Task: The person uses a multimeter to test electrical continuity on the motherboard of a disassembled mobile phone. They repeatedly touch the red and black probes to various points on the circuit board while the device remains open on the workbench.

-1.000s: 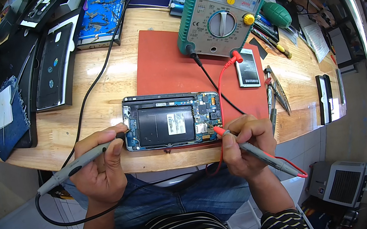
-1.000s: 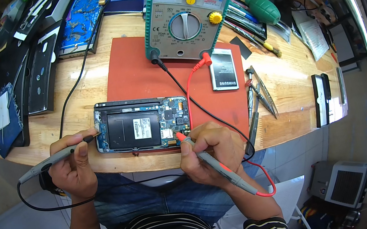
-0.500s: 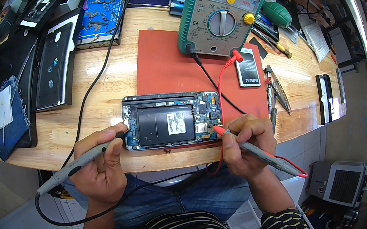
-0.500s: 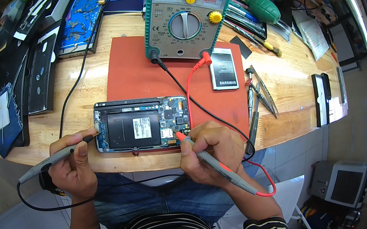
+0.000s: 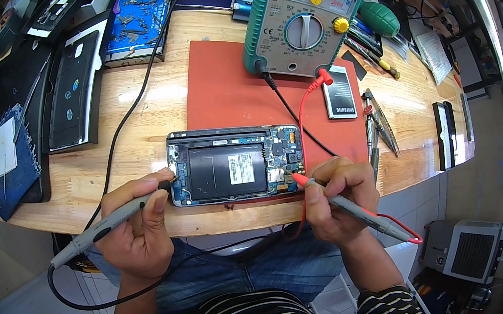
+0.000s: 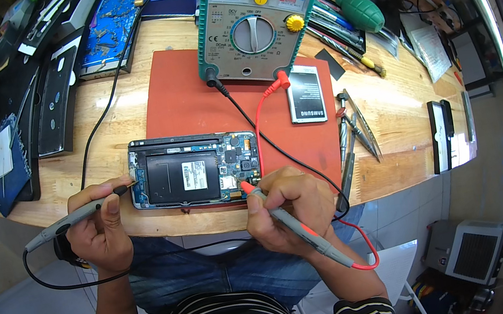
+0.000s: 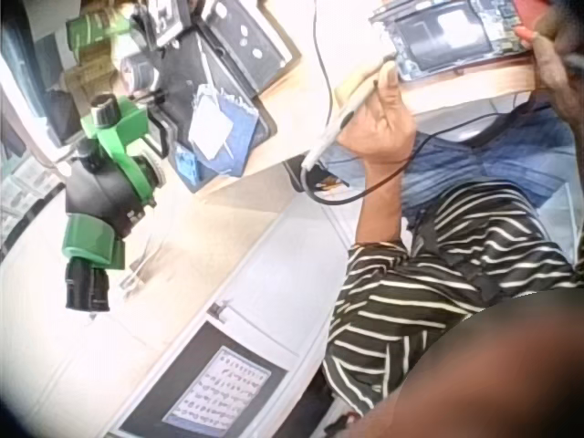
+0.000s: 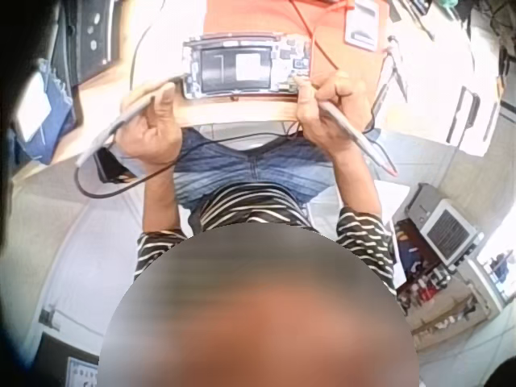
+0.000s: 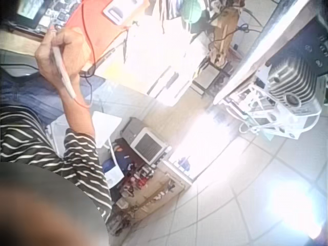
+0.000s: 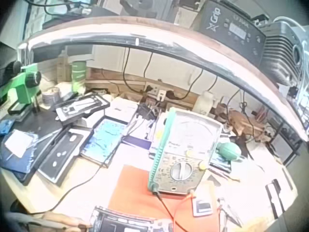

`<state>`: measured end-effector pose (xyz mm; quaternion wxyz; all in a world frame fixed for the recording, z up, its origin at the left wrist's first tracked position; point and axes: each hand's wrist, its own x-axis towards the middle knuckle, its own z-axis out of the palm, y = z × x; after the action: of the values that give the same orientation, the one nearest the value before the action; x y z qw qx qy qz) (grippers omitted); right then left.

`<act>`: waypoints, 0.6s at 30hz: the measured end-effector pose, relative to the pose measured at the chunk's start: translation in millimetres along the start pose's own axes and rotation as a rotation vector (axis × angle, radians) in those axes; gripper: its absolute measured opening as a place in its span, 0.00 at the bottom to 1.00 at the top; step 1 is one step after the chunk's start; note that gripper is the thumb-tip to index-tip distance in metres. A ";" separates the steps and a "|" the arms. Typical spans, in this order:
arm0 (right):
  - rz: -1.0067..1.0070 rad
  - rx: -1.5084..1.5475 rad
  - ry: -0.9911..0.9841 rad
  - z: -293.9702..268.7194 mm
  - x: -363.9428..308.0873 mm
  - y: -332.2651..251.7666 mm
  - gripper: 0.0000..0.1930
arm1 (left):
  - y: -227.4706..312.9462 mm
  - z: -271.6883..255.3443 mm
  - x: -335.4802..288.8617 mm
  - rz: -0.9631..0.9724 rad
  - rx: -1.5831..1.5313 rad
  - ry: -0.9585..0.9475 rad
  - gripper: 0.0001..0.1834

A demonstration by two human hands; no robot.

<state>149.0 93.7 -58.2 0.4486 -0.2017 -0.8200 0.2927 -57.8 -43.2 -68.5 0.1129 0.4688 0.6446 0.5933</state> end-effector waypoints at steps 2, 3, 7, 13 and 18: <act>-0.004 0.006 -0.002 -0.1 0.2 0.7 0.14 | 0.1 0.0 0.0 0.008 0.025 0.004 0.08; -0.006 -0.004 -0.003 0.0 0.0 0.4 0.14 | 0.2 0.1 0.1 0.004 0.003 0.004 0.08; 0.007 0.002 0.001 0.3 0.0 -0.1 0.13 | 0.9 0.7 0.4 0.010 -0.004 0.008 0.09; 0.003 -0.006 -0.006 0.2 0.6 -0.5 0.13 | 1.1 1.2 0.4 0.005 -0.010 0.010 0.09; 0.002 0.006 0.004 1.3 0.9 0.0 0.13 | 0.4 0.9 1.0 0.009 -0.026 0.000 0.08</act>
<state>147.4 93.9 -58.2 0.4505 -0.2019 -0.8180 0.2951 -57.5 -41.9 -67.9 0.1163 0.4699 0.6348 0.6023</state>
